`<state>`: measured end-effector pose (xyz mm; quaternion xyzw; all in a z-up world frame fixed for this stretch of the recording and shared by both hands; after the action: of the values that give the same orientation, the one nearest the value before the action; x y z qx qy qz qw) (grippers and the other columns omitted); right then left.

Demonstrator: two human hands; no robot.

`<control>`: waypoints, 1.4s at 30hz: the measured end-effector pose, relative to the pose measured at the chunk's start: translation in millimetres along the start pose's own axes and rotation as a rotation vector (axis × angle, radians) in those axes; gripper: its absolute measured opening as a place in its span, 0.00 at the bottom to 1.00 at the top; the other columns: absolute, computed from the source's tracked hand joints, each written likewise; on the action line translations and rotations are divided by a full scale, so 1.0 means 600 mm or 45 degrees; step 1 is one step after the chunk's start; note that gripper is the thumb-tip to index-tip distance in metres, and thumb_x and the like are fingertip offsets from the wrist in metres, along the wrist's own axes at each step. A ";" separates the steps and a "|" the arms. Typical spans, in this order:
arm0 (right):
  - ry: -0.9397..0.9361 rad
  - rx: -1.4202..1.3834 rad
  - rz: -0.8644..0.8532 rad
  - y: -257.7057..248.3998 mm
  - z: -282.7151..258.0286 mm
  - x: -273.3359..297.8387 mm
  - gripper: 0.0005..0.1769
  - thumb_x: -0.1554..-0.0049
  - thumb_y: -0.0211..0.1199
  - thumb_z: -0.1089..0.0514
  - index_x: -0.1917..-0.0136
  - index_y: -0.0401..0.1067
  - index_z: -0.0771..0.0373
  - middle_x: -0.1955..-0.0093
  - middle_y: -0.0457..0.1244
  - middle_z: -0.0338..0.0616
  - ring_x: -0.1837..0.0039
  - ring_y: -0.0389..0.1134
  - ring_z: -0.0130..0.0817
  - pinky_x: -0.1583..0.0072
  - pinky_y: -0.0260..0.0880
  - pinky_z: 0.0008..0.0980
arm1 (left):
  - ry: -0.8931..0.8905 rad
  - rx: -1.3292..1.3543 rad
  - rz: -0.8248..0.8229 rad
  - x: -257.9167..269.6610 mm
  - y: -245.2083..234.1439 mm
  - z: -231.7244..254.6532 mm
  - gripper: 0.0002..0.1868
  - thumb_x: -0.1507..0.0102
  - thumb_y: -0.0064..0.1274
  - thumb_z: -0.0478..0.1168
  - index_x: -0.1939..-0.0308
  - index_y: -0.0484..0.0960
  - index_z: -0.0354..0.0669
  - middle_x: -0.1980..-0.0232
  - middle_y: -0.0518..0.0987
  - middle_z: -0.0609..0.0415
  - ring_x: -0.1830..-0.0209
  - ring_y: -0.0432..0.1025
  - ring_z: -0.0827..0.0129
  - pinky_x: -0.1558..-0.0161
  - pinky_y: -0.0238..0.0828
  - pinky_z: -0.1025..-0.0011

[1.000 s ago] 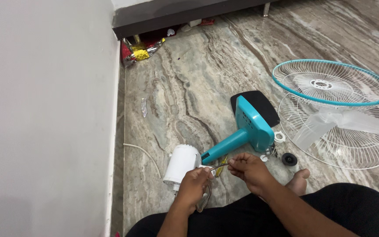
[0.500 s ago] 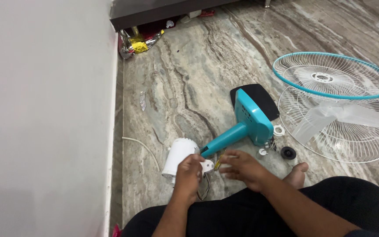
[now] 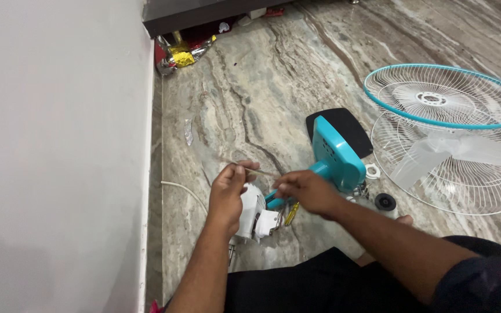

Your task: The person sits on the floor and repairs a disassembled electric fan. They use a screwdriver to strip the insulation from wires and connect them to the fan motor. The person handles the fan housing, motor, and various small parts scattered on the floor.

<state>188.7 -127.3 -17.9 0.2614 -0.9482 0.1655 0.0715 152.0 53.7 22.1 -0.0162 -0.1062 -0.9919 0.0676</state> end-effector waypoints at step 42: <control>0.176 -0.389 0.200 -0.111 0.191 -0.045 0.17 0.33 0.48 0.53 0.39 0.73 0.59 0.58 0.65 0.36 0.55 0.66 0.26 0.52 0.65 0.28 | -0.918 -1.572 0.391 0.010 -0.275 -0.222 0.29 0.35 0.53 0.44 0.28 0.71 0.64 0.32 0.67 0.40 0.33 0.68 0.45 0.35 0.68 0.56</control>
<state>240.6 -208.9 -112.3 0.1608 -0.9727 0.0421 0.1623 120.8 184.1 -142.2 -0.3915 0.4601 -0.7835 0.1453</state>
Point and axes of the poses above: each hand's wrist, its own x-axis away from the middle knuckle, its own y-axis out of the palm, z = x × y, the point moved 10 cm from there along -x, towards the middle knuckle
